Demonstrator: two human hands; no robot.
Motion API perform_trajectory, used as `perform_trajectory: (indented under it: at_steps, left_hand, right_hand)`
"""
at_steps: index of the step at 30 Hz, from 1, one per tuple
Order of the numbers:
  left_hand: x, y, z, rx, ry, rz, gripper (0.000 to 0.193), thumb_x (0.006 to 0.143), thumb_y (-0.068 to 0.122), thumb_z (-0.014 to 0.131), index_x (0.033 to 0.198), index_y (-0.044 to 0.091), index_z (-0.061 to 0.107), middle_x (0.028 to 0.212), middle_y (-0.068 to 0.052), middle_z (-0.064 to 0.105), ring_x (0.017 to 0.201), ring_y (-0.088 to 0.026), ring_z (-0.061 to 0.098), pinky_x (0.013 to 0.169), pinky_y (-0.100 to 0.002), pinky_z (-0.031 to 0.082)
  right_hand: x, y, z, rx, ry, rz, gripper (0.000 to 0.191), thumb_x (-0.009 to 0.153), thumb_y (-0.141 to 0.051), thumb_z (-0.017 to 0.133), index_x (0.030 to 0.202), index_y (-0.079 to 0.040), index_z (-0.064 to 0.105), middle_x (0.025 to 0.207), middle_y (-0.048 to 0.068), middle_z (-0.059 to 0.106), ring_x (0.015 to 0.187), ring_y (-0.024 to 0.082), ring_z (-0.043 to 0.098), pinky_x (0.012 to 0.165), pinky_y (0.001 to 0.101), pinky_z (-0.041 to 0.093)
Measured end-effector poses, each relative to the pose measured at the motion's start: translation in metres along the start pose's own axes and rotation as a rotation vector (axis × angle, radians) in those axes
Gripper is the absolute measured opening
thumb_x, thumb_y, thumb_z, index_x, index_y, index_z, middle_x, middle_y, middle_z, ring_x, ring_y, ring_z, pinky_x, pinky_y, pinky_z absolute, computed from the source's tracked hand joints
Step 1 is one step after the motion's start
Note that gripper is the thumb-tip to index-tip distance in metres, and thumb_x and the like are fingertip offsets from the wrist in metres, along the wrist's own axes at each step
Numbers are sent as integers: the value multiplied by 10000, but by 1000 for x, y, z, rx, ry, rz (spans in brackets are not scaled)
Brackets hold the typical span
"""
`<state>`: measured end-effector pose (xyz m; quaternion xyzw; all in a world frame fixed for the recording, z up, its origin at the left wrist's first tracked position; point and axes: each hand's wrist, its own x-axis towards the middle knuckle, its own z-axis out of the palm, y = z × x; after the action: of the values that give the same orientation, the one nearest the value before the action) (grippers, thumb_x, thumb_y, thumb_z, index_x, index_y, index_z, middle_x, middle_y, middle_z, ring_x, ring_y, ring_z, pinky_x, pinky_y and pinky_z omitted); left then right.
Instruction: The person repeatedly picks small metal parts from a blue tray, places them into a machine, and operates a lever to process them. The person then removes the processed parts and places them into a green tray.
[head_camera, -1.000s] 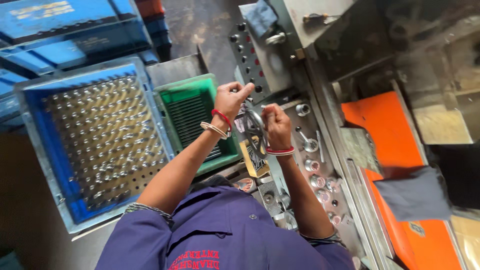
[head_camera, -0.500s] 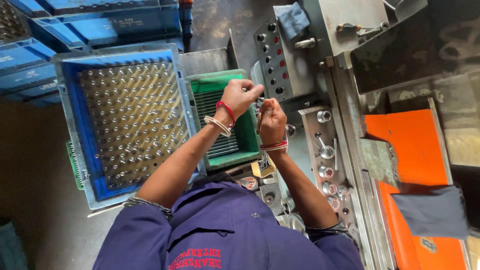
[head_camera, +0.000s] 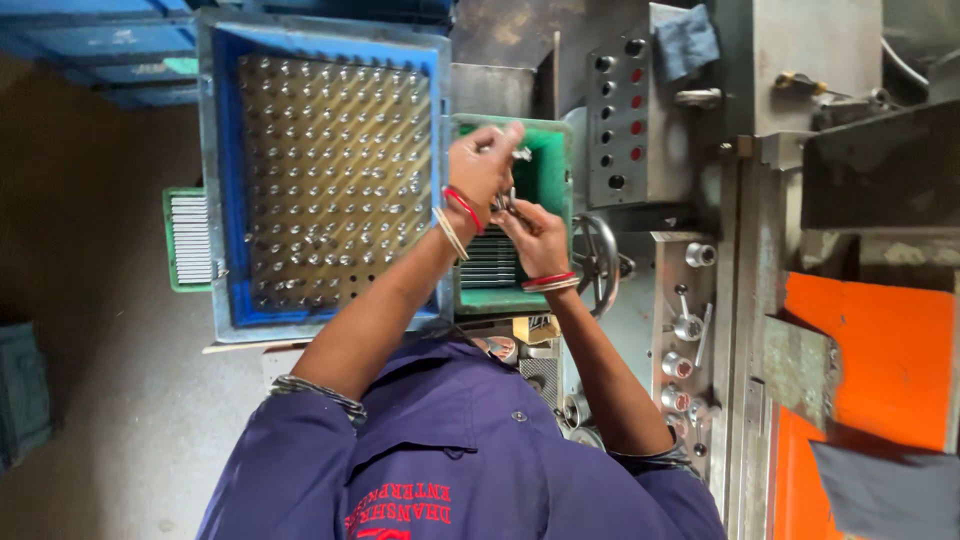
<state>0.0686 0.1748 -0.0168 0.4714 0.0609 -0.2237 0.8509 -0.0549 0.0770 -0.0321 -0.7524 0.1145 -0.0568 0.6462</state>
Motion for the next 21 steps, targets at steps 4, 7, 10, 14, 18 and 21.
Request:
perform_trajectory:
  at_steps: [4,7,10,14,18,21]
  left_hand:
    - [22,56,-76,66,56,173,365,950,348,802,777,45,696,616,-2,557,487,-92,502,453,-263,367]
    - [11,83,-149,1062,84,278,374,920,459,791,890,87,800,701,-86,734,582,-191,686,559,-334,522]
    - [-27,69,-198,1644,-75,150,304,883,388,776,943,91,794,933,-189,748,872,-381,718,798,-487,558]
    - [-72,26,-222,1928,-96,-248,195,898,240,681,944,85,790,973,-193,747,954,-366,745,809,-470,591]
    - [-78,6,-227,2021,-60,-102,163,901,136,637,911,97,796,919,-162,766,915,-338,759,742,-466,605]
    - [-77,11,-226,2076,-130,-130,176,912,109,624,913,94,800,926,-161,766,905,-324,769,704,-457,618]
  right_hand:
    - [12,-15,-10,10,-20,39,233,926,-42,770,1147,25,739,981,20,765,859,47,695,766,208,565]
    - [27,-14,-14,-258,-39,-9,180,887,-25,807,1060,4,764,941,55,772,757,111,616,670,264,494]
    - [41,5,-1,-666,-212,-300,140,819,-51,796,951,-32,752,865,111,735,793,262,629,698,378,505]
    - [46,43,28,-1172,-458,-302,140,834,-31,630,963,-49,682,875,160,692,913,370,637,827,460,534]
    - [44,61,50,-1214,-480,-266,115,911,-80,590,980,-83,682,890,159,699,942,356,645,812,451,547]
    - [39,68,58,-1276,-413,-219,109,920,-92,587,958,-87,689,915,151,703,957,343,651,799,443,553]
